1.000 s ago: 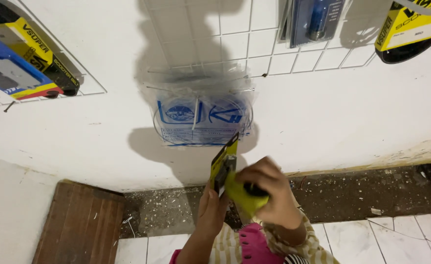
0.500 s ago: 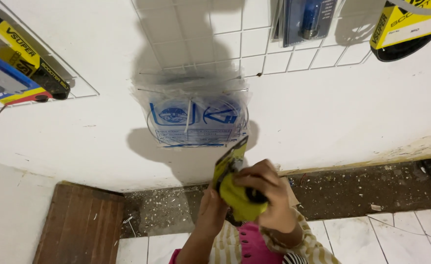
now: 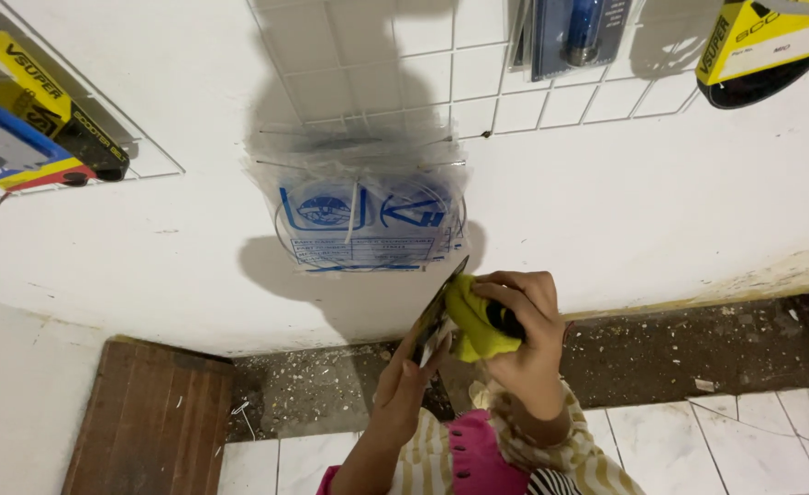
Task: Cleaning a packaged motorcycle spare part with a yellow cloth.
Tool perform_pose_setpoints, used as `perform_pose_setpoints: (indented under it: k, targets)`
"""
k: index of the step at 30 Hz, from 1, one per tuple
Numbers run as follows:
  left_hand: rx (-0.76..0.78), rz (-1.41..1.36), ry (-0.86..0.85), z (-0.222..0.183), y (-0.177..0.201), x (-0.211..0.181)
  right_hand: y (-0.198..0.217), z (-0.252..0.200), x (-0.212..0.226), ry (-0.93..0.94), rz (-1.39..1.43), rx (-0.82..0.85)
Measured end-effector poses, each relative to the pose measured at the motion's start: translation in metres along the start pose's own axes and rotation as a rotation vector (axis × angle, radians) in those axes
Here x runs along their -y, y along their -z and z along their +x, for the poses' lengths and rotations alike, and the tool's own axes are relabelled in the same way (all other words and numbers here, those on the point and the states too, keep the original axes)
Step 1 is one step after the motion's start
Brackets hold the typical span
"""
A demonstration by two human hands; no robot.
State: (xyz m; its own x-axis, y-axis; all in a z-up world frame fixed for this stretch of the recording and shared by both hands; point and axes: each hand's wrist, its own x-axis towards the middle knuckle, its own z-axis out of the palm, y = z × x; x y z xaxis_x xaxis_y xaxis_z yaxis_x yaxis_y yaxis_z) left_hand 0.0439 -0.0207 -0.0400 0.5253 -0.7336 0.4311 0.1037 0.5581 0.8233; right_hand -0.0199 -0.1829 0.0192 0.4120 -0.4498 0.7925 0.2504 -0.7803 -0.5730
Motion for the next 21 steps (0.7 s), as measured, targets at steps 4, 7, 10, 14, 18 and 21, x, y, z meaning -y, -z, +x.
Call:
perform_pose_setpoints:
  k: [4,7,10,14,18,21]
  targets:
    - [-0.069,-0.058,0.069,0.002,0.0,0.0,-0.001,-0.008,0.008,0.066,0.126,0.118]
    - [-0.116,0.098,0.165,-0.003,0.001,-0.002,-0.006,-0.011,0.015,0.116,0.229,0.119]
    - [-0.111,0.073,0.149,-0.001,-0.005,-0.013,-0.004,-0.001,0.014,0.037,0.102,0.026]
    - [-0.081,-0.042,0.098,-0.007,0.004,-0.001,-0.008,0.004,0.021,0.191,0.229,0.034]
    - [-0.148,0.011,0.154,-0.013,0.007,0.004,-0.009,-0.01,0.018,0.16,0.192,0.14]
    - [-0.052,0.03,0.051,-0.005,-0.003,-0.009,-0.01,-0.001,0.013,-0.005,0.04,-0.033]
